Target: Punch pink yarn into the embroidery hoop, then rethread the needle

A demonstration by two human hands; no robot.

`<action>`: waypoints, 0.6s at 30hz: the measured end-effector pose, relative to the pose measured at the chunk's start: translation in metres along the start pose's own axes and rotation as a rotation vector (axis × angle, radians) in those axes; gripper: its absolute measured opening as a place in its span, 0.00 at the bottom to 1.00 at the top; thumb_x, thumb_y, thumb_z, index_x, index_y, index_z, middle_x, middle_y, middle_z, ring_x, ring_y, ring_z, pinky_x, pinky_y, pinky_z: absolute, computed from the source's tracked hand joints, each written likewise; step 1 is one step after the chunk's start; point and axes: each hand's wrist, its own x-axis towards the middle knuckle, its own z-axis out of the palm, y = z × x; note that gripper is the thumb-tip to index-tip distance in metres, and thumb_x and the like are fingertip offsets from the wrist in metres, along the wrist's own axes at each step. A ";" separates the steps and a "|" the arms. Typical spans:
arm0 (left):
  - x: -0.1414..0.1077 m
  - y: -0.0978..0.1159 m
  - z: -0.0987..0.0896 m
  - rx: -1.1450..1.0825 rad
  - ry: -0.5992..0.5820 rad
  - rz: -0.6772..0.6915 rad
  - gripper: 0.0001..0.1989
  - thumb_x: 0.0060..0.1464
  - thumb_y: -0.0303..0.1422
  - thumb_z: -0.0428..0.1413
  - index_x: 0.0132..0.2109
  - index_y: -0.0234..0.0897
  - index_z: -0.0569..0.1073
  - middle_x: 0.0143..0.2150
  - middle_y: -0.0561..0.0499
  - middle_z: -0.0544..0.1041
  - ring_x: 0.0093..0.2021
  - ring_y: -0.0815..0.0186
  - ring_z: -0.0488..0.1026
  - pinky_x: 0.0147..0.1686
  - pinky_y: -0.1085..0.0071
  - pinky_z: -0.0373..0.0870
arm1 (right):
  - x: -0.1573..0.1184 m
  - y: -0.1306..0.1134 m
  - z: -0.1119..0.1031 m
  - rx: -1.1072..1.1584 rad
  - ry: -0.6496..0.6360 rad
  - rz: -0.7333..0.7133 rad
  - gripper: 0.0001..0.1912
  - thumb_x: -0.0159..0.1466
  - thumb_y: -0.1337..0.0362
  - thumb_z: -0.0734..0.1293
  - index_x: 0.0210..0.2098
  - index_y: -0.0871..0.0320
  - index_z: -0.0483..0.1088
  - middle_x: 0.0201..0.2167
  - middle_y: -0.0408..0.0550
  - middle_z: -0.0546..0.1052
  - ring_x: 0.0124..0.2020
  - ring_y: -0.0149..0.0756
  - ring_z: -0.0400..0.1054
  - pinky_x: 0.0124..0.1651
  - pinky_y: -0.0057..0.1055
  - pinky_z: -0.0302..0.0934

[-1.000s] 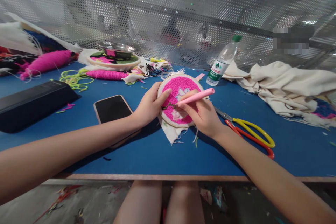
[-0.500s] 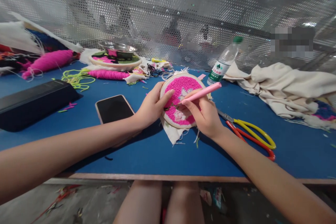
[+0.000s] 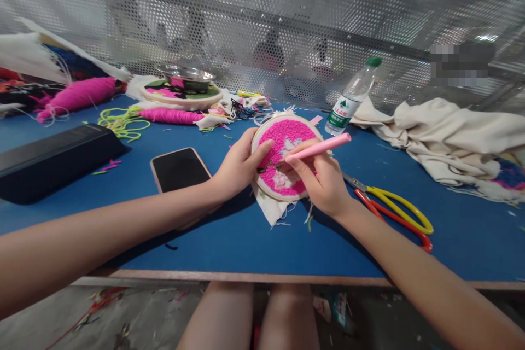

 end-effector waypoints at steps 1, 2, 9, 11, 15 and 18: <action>0.000 0.000 0.000 0.000 0.000 -0.007 0.13 0.61 0.39 0.48 0.48 0.37 0.68 0.44 0.48 0.75 0.46 0.62 0.70 0.48 0.66 0.67 | 0.000 0.000 0.000 0.004 0.003 0.000 0.07 0.68 0.58 0.61 0.41 0.55 0.65 0.37 0.48 0.75 0.33 0.34 0.73 0.39 0.34 0.70; 0.000 0.001 0.000 0.000 0.002 -0.012 0.13 0.61 0.39 0.48 0.47 0.37 0.68 0.44 0.48 0.74 0.46 0.62 0.70 0.48 0.66 0.67 | -0.001 -0.001 0.000 0.008 0.004 -0.001 0.07 0.68 0.58 0.61 0.41 0.55 0.65 0.37 0.48 0.75 0.33 0.34 0.73 0.39 0.34 0.70; -0.002 -0.001 -0.001 0.030 0.000 0.004 0.13 0.62 0.39 0.47 0.48 0.35 0.67 0.44 0.48 0.74 0.46 0.63 0.70 0.48 0.68 0.66 | 0.003 0.001 0.000 0.013 -0.055 -0.097 0.05 0.67 0.61 0.63 0.38 0.56 0.69 0.37 0.47 0.75 0.34 0.33 0.72 0.39 0.32 0.69; -0.004 -0.001 -0.001 0.057 -0.009 0.026 0.14 0.63 0.39 0.47 0.50 0.35 0.67 0.46 0.48 0.74 0.47 0.63 0.70 0.50 0.68 0.65 | 0.005 0.003 0.001 -0.023 -0.126 -0.165 0.05 0.66 0.62 0.65 0.37 0.56 0.71 0.37 0.47 0.76 0.38 0.35 0.72 0.43 0.34 0.67; -0.005 -0.001 -0.002 0.061 -0.011 0.040 0.15 0.63 0.39 0.47 0.50 0.34 0.66 0.46 0.48 0.73 0.48 0.63 0.70 0.50 0.68 0.65 | 0.005 0.003 0.002 -0.107 -0.175 -0.176 0.05 0.66 0.62 0.64 0.38 0.55 0.71 0.38 0.46 0.76 0.39 0.35 0.72 0.44 0.34 0.66; -0.003 -0.001 -0.001 0.033 -0.002 0.020 0.14 0.63 0.38 0.48 0.49 0.34 0.67 0.45 0.48 0.74 0.47 0.63 0.70 0.49 0.68 0.66 | 0.002 0.001 0.002 -0.088 -0.077 -0.077 0.07 0.68 0.60 0.62 0.39 0.56 0.69 0.35 0.45 0.76 0.30 0.31 0.71 0.36 0.31 0.66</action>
